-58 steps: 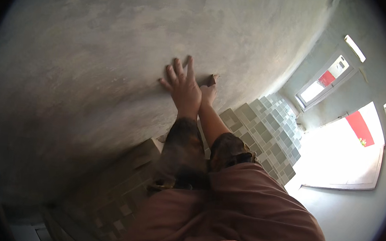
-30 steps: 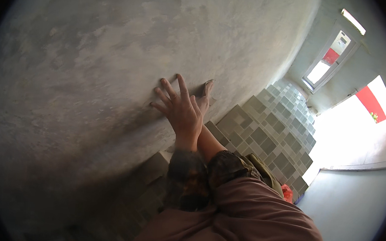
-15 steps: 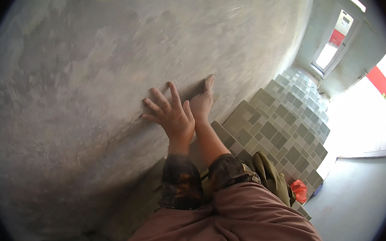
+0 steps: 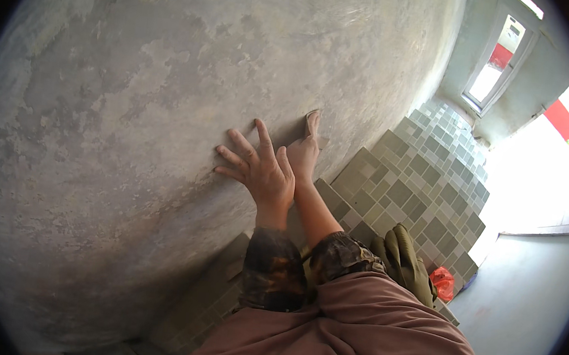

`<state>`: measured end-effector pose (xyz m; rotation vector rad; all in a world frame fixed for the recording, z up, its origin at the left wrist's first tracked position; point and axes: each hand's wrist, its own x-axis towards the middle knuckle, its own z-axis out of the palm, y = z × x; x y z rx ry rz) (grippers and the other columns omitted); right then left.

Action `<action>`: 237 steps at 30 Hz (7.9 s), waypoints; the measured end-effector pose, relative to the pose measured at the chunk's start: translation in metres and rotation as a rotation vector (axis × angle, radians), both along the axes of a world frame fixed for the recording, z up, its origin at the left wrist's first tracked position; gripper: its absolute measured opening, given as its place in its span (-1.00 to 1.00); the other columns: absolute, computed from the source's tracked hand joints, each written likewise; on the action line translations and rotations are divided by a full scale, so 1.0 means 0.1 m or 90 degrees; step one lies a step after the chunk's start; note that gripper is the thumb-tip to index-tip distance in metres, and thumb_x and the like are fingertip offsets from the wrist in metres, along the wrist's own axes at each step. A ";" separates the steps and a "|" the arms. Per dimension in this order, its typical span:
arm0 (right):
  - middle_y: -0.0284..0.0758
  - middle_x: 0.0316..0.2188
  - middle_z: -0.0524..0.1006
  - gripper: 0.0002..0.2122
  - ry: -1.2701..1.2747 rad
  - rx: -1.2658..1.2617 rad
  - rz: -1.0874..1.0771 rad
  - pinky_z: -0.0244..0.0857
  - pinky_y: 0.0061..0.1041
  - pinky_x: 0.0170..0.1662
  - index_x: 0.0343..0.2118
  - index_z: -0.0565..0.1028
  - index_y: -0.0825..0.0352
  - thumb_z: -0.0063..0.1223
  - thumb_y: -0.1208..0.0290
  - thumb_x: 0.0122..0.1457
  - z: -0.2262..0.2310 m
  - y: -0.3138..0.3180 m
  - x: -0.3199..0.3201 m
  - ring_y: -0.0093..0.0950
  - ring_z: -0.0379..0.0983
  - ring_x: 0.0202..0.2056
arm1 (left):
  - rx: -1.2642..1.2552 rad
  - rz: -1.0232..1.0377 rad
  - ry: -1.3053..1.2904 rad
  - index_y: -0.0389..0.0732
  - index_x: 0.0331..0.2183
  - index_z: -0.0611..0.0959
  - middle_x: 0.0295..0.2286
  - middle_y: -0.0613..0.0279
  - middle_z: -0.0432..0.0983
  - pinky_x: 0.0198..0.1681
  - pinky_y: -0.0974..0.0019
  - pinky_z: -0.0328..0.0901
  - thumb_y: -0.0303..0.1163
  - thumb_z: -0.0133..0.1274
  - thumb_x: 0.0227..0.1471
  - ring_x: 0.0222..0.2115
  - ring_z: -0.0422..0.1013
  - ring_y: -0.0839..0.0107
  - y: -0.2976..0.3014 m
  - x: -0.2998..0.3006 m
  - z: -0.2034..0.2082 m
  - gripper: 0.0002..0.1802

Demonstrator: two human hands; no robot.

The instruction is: The person sands a ceiling surface using a sanding block, moving it back and forth across the area. The person occasionally pauses to feel the surface with their hand.

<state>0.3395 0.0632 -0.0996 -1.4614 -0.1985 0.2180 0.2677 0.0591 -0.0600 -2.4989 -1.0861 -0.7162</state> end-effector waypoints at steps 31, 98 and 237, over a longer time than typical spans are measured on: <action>0.05 0.32 0.02 -0.31 0.033 0.030 0.042 -0.03 -0.34 0.32 0.31 0.04 0.42 -0.09 0.68 0.04 -0.03 -0.03 -0.18 -0.11 -0.10 0.35 | -0.012 0.019 -0.005 -0.08 0.32 0.05 0.29 -0.28 -0.56 0.10 -0.63 -0.52 0.09 -0.36 0.27 0.24 -0.69 -0.44 0.00 0.09 0.01 -0.27; 0.05 0.29 0.11 -0.34 0.066 -0.024 0.046 -0.05 -0.35 0.33 0.25 0.14 0.51 -0.31 0.81 -0.04 -0.39 -0.06 0.16 -0.15 -0.01 0.33 | -0.097 -0.004 0.024 -0.04 0.34 -0.06 0.27 -0.34 -0.58 0.11 -0.58 -0.62 -0.15 -0.05 0.17 0.21 -0.77 -0.47 -0.04 0.08 0.04 -0.15; -0.17 0.39 -0.15 -0.17 -0.754 -0.135 0.408 -0.14 -0.26 0.39 0.36 -0.03 0.18 -0.29 0.85 -0.06 1.38 -0.22 -0.87 -0.23 -0.25 0.39 | 0.318 -0.024 0.007 -0.03 0.19 0.38 0.20 0.01 0.17 0.23 -0.18 0.05 -0.58 -0.01 0.05 0.21 0.09 -0.07 0.62 -2.21 1.96 -0.36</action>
